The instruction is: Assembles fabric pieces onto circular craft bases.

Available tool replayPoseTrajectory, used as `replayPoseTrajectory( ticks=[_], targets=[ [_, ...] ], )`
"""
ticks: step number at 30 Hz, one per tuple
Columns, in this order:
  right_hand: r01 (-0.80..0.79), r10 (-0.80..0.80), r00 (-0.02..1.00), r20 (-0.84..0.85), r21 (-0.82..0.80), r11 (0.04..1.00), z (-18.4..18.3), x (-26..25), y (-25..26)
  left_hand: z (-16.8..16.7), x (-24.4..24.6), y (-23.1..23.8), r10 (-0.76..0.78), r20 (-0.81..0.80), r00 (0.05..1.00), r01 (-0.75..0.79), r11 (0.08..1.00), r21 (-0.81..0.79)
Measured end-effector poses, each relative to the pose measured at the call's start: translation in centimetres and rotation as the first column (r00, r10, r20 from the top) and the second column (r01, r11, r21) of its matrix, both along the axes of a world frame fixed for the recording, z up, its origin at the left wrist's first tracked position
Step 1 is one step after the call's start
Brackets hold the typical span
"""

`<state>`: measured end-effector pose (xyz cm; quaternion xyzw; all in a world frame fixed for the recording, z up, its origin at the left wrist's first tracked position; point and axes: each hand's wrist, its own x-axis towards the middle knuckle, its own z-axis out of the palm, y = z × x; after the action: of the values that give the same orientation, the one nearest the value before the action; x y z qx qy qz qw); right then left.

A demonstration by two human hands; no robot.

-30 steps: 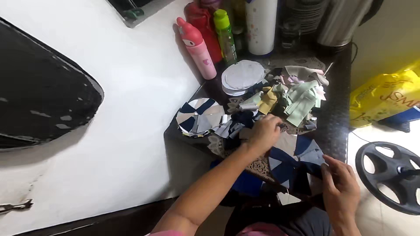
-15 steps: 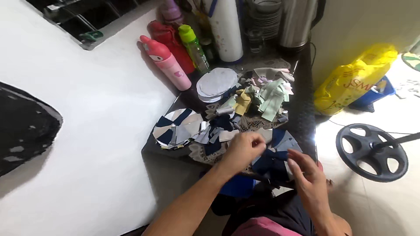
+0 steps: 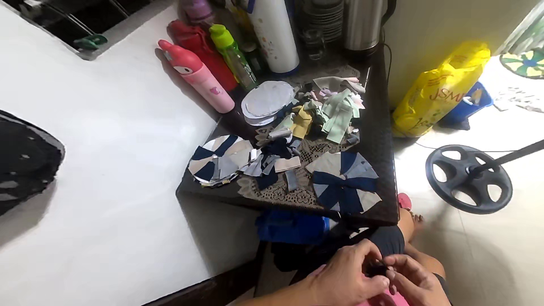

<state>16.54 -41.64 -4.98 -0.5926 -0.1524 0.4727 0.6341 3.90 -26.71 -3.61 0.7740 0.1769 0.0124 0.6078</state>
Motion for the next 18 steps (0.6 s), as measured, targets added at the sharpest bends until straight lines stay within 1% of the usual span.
replayPoseTrajectory(
  ticks=[2, 3, 5, 7, 8, 9, 10, 11, 12, 13, 14, 15, 16, 18],
  targets=[
    [-0.003, 0.002, 0.999, 0.038, 0.018, 1.0, -0.2, -0.4, -0.7, -0.2, 0.1, -0.7, -0.034, 0.088, 0.996, 0.012, 0.973, 0.233],
    [0.001, -0.003, 0.998, 0.062, 0.025, 1.0, -0.3, -0.6, -0.9, -0.5, 0.1, -1.1, -0.046, 0.135, 0.99, 0.001, 0.95, 0.313],
    [0.02, -0.024, 0.993, 0.115, 0.03, 0.999, -0.3, -0.9, -1.1, -1.0, 0.2, -1.5, -0.06, 0.187, 0.981, -0.019, 0.918, 0.396],
    [0.033, -0.039, 0.989, 0.142, 0.045, 0.998, -0.3, -1.1, -1.1, -1.2, 0.1, -1.4, -0.052, 0.157, 0.986, -0.013, 0.922, 0.387],
    [0.035, -0.042, 0.989, 0.141, 0.055, 0.998, -0.3, -1.2, -1.2, -1.1, 0.0, -1.3, -0.041, 0.119, 0.992, -0.002, 0.939, 0.343],
    [0.034, -0.043, 0.991, 0.131, 0.064, 0.997, -0.3, -1.2, -1.2, -0.9, 0.0, -1.1, -0.026, 0.069, 0.997, 0.008, 0.967, 0.253],
    [0.034, -0.041, 0.993, 0.107, 0.071, 0.997, -0.3, -1.1, -1.1, -0.8, 0.1, -0.7, -0.006, 0.015, 1.0, 0.005, 0.994, 0.112],
    [0.037, -0.042, 0.996, 0.073, 0.077, 0.996, -0.2, -1.0, -1.0, -0.6, 0.2, -0.4, 0.013, -0.032, 0.999, -0.016, 0.998, -0.068],
    [0.047, -0.05, 0.998, 0.035, 0.078, 0.996, -0.1, -0.8, -0.8, -0.6, 0.3, 0.0, 0.039, -0.063, 0.997, -0.054, 0.965, -0.257],
    [0.064, -0.064, 0.998, -0.007, 0.081, 0.995, -0.1, -0.7, -0.7, -0.6, 0.3, 0.2, 0.066, -0.089, 0.994, -0.098, 0.898, -0.428],
    [0.083, -0.079, 0.996, -0.047, 0.084, 0.993, 0.1, -0.7, -0.5, -0.5, 0.3, 0.5, 0.088, -0.114, 0.99, -0.137, 0.818, -0.558],
    [0.1, -0.092, 0.992, -0.09, 0.089, 0.991, 0.2, -0.6, -0.4, -0.3, 0.2, 0.7, 0.104, -0.14, 0.985, -0.17, 0.755, -0.633],
    [0.116, -0.103, 0.986, -0.133, 0.094, 0.989, 0.3, -0.5, -0.2, -0.1, 0.2, 0.8, 0.115, -0.157, 0.981, -0.191, 0.719, -0.668],
    [0.134, -0.108, 0.972, -0.21, 0.116, 0.984, 0.3, -0.3, 0.0, 0.0, 0.1, 1.1, 0.127, -0.174, 0.977, -0.212, 0.702, -0.68]
  ],
)
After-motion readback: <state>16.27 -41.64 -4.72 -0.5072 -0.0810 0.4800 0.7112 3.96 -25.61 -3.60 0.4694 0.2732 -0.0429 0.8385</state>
